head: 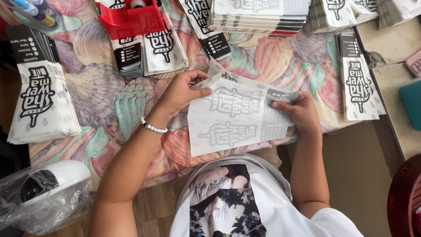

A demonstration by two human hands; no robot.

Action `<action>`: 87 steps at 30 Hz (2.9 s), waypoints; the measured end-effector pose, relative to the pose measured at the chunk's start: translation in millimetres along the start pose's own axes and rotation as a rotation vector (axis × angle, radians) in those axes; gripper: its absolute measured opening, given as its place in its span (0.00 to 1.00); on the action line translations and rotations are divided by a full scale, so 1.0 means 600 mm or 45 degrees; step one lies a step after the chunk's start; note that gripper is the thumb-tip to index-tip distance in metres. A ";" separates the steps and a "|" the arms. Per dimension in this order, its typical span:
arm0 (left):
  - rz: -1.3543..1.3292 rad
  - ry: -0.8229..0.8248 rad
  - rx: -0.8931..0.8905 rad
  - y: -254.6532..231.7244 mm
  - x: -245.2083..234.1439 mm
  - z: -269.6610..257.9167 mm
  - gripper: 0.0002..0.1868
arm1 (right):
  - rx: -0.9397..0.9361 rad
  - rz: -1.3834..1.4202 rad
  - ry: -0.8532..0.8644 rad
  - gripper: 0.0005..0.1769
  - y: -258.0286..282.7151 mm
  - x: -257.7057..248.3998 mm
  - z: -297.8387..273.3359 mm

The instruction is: The person folds multiple printed stickers by hand on a tabletop.

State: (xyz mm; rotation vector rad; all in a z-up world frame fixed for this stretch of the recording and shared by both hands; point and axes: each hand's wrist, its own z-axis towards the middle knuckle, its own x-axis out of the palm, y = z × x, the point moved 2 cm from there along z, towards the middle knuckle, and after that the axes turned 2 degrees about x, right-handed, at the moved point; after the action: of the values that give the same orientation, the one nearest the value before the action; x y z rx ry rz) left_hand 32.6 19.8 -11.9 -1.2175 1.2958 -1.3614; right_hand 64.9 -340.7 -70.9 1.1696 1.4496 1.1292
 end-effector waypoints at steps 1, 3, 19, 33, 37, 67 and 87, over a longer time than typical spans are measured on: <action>-0.002 0.001 -0.001 -0.003 0.001 0.000 0.19 | 0.002 -0.002 -0.001 0.11 -0.001 -0.004 0.000; 0.041 0.036 0.006 -0.008 0.004 -0.001 0.24 | -0.010 -0.017 -0.004 0.12 -0.004 -0.013 -0.002; 0.395 -0.061 0.128 0.016 -0.010 0.012 0.10 | 0.090 -0.091 -0.061 0.10 0.072 -0.020 -0.072; 0.448 -0.273 0.405 0.020 0.004 0.008 0.10 | 0.059 -0.089 -0.073 0.10 0.049 -0.015 -0.062; 0.492 -0.309 0.433 0.028 0.003 0.005 0.11 | 0.047 -0.078 -0.077 0.10 0.026 -0.024 -0.049; -0.234 -0.114 0.092 0.061 0.026 0.017 0.17 | -0.108 0.157 -0.083 0.09 -0.042 -0.069 -0.027; -0.308 -0.245 0.127 0.060 0.034 0.016 0.28 | -0.128 0.183 -0.168 0.09 -0.034 -0.063 -0.023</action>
State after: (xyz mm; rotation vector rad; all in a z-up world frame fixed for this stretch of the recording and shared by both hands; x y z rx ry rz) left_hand 38.3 -4.4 -46.0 -1.4328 0.9596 -1.4205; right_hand 52.8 -382.1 -84.9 1.2681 1.2111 1.1855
